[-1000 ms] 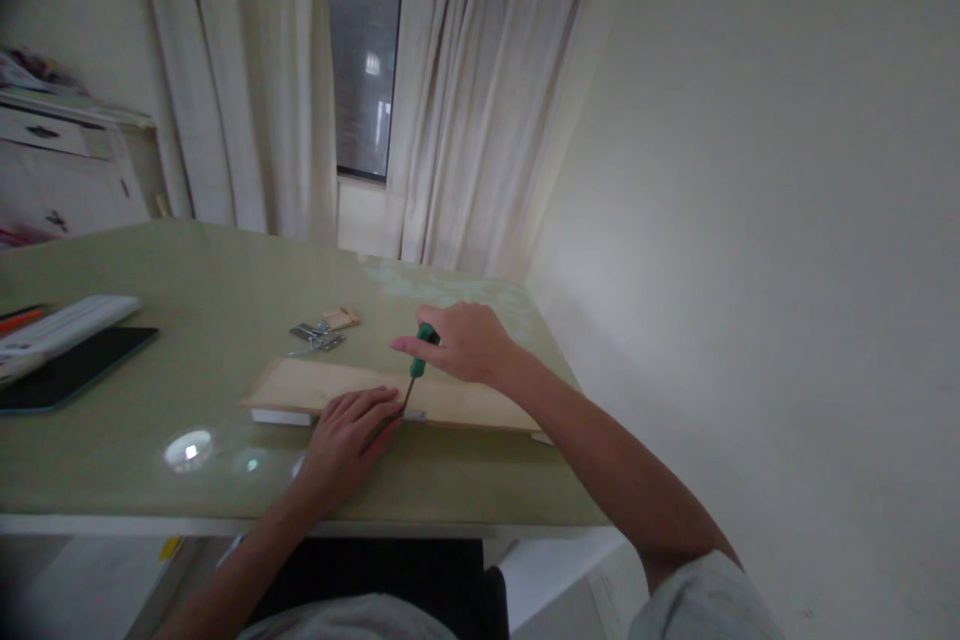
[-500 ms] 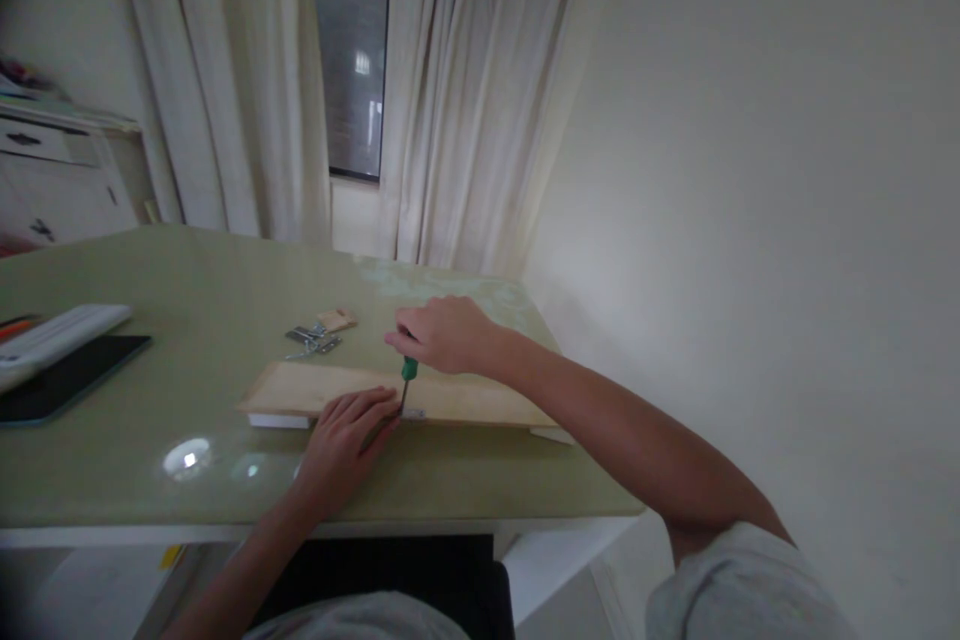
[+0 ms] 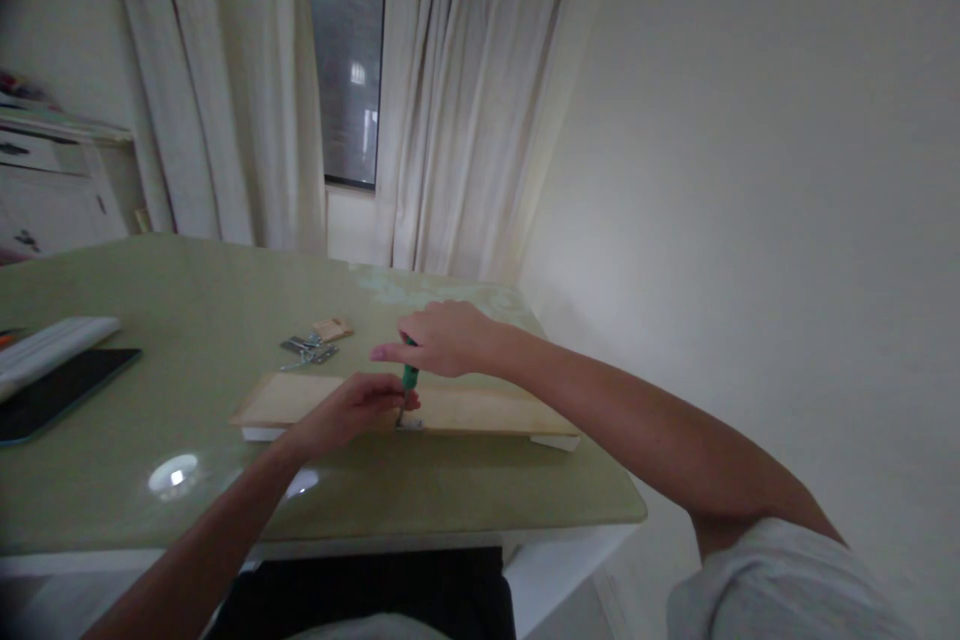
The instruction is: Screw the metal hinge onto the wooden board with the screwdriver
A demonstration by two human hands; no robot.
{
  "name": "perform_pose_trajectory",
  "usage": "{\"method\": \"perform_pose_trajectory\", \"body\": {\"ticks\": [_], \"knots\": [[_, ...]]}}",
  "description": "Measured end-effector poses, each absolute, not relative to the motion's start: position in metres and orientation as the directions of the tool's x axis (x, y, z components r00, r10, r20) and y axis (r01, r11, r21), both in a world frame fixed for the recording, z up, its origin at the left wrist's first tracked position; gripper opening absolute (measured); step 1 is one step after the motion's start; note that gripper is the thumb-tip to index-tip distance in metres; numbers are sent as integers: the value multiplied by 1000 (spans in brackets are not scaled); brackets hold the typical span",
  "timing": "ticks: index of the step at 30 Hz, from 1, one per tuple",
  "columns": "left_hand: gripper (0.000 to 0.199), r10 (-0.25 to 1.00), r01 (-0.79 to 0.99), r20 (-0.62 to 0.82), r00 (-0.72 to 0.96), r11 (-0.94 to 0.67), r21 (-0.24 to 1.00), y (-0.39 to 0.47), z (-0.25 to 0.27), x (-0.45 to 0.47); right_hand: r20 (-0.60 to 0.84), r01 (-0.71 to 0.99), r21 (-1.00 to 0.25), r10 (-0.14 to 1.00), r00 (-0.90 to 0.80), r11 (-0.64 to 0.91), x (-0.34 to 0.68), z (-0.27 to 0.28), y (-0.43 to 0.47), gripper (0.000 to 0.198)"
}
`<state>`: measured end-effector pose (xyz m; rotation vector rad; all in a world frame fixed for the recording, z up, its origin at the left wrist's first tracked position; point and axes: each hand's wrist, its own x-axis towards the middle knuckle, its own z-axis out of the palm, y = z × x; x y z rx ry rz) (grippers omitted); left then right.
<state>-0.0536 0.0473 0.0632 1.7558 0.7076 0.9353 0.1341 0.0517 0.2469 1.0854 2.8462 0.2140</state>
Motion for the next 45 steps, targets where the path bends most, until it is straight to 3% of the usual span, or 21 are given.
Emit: {"method": "perform_pose_trajectory", "body": {"ticks": [3,5,8,12,14,17,20,22,24,26,29,32,34,36,38,41,45], "knots": [[33,792,27,281,543,-351,936,55,61,-53,-39,638,177,653,-756,749,134,247,52,37],[35,793,3,274,545,-328,945,56,60,-54,-86,557,69,561,-823,828,137,252,53,23],[37,793,8,274,544,-332,943,56,59,-54,-129,488,-39,480,-868,872,139,260,53,31],[32,808,27,268,525,-330,943,59,57,-53,-128,647,117,658,-742,753,132,261,52,37],[31,820,13,261,510,-311,950,61,55,-53,-114,653,190,677,-727,733,127,260,52,41],[33,824,-9,263,502,-300,954,61,54,-54,-147,546,123,559,-816,829,126,260,55,23],[39,798,-28,262,542,-295,955,60,55,-55,-180,460,-15,450,-875,888,127,262,58,27],[38,790,-12,260,555,-305,952,60,57,-55,-179,524,23,520,-835,851,127,261,58,25],[34,806,24,256,533,-317,948,61,57,-54,-139,624,149,642,-754,767,125,259,57,30],[31,827,51,251,504,-318,947,63,56,-53,-95,656,229,687,-720,719,124,257,56,37],[26,851,69,245,465,-311,948,64,54,-51,-146,533,114,545,-826,838,124,258,58,20],[29,865,74,243,438,-304,950,64,51,-51,-187,408,-12,399,-898,913,124,262,60,29],[34,851,57,237,469,-297,953,62,51,-51,-170,476,48,476,-863,878,123,263,60,20],[39,816,22,239,527,-295,955,61,52,-52,-134,594,167,615,-777,787,120,262,57,32],[42,790,0,253,559,-305,952,60,54,-52,-117,640,259,681,-723,724,117,260,55,45],[46,791,7,273,547,-331,944,59,57,-53,-98,626,277,670,-736,729,117,256,54,36],[46,770,11,284,572,-353,936,59,60,-58,-72,535,138,547,-834,834,121,256,62,22]]}}
